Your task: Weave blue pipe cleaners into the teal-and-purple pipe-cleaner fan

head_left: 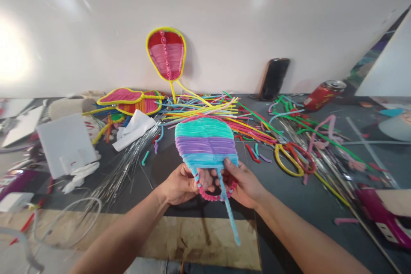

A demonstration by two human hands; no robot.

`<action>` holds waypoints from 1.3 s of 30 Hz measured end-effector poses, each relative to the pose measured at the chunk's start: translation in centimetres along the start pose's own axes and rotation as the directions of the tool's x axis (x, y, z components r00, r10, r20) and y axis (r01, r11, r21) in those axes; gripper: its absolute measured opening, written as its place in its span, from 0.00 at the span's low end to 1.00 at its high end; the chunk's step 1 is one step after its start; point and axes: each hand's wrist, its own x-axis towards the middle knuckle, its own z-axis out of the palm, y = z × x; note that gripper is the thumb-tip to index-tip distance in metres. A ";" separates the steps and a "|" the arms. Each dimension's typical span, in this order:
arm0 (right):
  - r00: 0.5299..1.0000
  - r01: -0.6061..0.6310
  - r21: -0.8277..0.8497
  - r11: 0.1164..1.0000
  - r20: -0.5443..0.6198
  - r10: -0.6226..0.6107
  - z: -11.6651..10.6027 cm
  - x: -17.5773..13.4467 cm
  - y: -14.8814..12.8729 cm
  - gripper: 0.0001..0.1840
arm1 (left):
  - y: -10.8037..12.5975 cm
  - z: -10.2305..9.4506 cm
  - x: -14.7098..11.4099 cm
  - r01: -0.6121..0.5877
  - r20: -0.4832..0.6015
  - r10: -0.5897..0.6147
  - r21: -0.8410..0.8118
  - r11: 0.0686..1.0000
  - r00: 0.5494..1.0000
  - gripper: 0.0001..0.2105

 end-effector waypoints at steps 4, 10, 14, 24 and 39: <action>0.999 0.034 -0.033 0.999 0.009 -0.034 0.1 0.0 0.0 0.16 | -0.3 0.3 0.0 -0.013 0.023 0.014 -0.048 0.999 1.000 0.13; 0.925 0.313 -0.200 0.929 -0.160 -0.346 -0.6 0.1 -0.4 0.16 | 0.0 -0.6 0.9 -0.113 -0.343 0.134 0.082 0.990 0.930 0.11; 0.839 0.406 -0.450 0.796 -0.161 -0.519 -0.9 -0.1 -0.4 0.17 | 0.3 -1.0 1.2 -0.131 -0.460 0.299 0.363 0.923 0.836 0.09; 0.833 0.361 -0.585 0.726 -0.147 -0.533 -0.2 -0.6 -0.7 0.18 | 0.6 -0.5 1.0 -0.075 -0.455 0.309 0.463 0.883 0.835 0.10; 0.943 0.253 -0.157 0.955 -0.181 -0.279 -0.7 0.6 -0.1 0.16 | 0.7 -0.4 0.7 -0.085 -0.209 0.121 0.172 0.981 0.970 0.11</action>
